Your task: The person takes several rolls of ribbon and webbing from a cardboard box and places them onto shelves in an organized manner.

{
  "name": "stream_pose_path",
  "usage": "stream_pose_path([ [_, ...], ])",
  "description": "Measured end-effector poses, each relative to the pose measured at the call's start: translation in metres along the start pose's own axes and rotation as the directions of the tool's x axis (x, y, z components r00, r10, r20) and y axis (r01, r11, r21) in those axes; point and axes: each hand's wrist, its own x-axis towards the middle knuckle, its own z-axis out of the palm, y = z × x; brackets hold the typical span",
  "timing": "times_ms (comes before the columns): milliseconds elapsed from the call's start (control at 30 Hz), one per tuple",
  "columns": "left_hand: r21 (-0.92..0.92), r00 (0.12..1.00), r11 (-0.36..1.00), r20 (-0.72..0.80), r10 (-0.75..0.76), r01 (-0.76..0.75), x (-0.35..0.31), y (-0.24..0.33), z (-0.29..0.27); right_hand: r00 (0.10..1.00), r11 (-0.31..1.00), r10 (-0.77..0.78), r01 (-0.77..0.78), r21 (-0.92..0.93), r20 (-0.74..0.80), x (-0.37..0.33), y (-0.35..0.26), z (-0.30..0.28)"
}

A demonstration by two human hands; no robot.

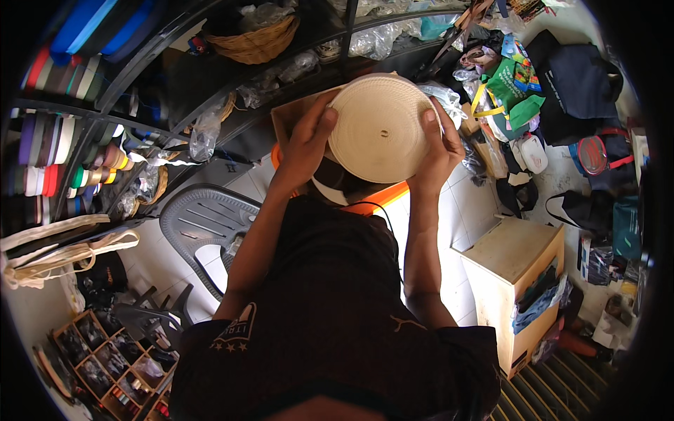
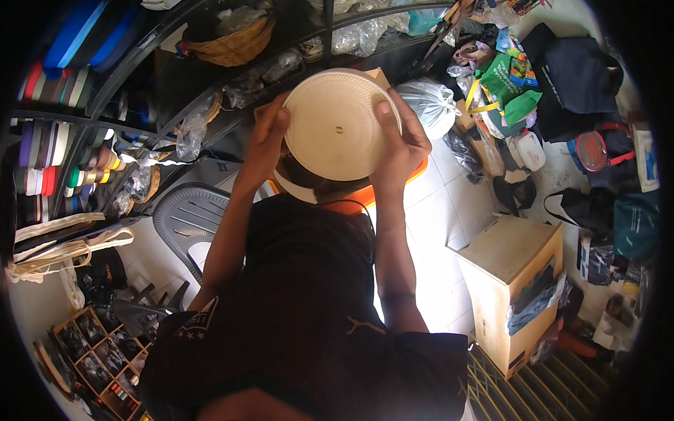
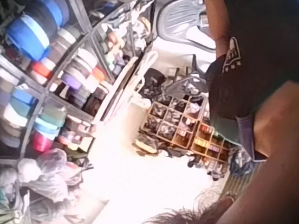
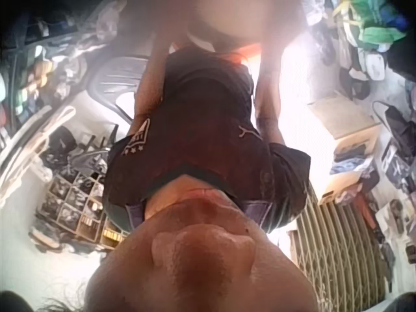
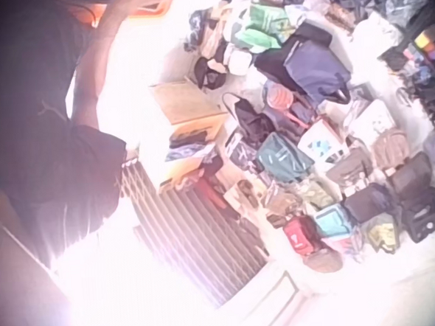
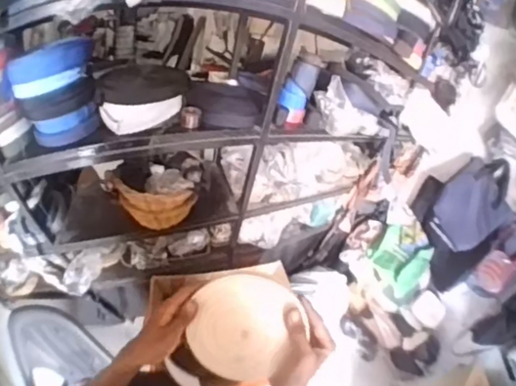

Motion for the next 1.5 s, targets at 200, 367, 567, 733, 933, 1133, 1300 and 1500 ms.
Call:
stream_pose_path([
  [200, -0.067, 0.944, 0.993, -0.31, -0.109, 0.092, 0.011, -0.019, 0.029, 0.979, 0.98, -0.023, 0.062, 0.191, -0.2, -0.019, 0.021, 0.034],
  [367, -0.102, 0.944, 0.994, -0.33, 0.006, -0.042, 0.025, -0.019, 0.008, 0.997, 0.995, 0.027, -0.034, 0.093, 0.076, -0.012, 0.014, 0.029],
  [567, -0.063, 0.972, 0.995, -0.227, 0.055, -0.071, 0.027, 0.011, -0.002, 0.934, 0.994, 0.105, -0.096, -0.042, 0.342, 0.02, -0.018, 0.026],
  [733, -0.082, 0.965, 0.995, -0.261, 0.03, -0.053, 0.018, 0.0, -0.003, 0.94, 0.991, 0.134, -0.12, -0.063, 0.313, 0.023, -0.006, 0.026],
  [933, -0.22, 0.966, 0.976, -0.252, -0.058, 0.002, 0.02, 0.0, -0.014, 0.974, 0.998, 0.052, -0.059, 0.027, 0.219, 0.012, 0.009, 0.036],
  [1133, -0.391, 0.891, 0.899, -0.311, -0.331, 0.197, 0.012, -0.011, -0.001, 0.999, 0.984, 0.019, -0.026, 0.175, 0.043, 0.001, 0.015, 0.063],
  [1300, -0.409, 0.933, 0.904, -0.358, -0.035, -0.124, 0.014, 0.018, -0.02, 0.97, 0.98, 0.064, -0.106, 0.17, 0.235, -0.005, 0.004, 0.07],
  [1500, -0.119, 0.833, 0.963, -0.535, 0.143, -0.242, 0.026, 0.074, -0.037, 0.947, 0.919, 0.058, -0.175, 0.352, 0.317, -0.005, -0.043, 0.126],
])
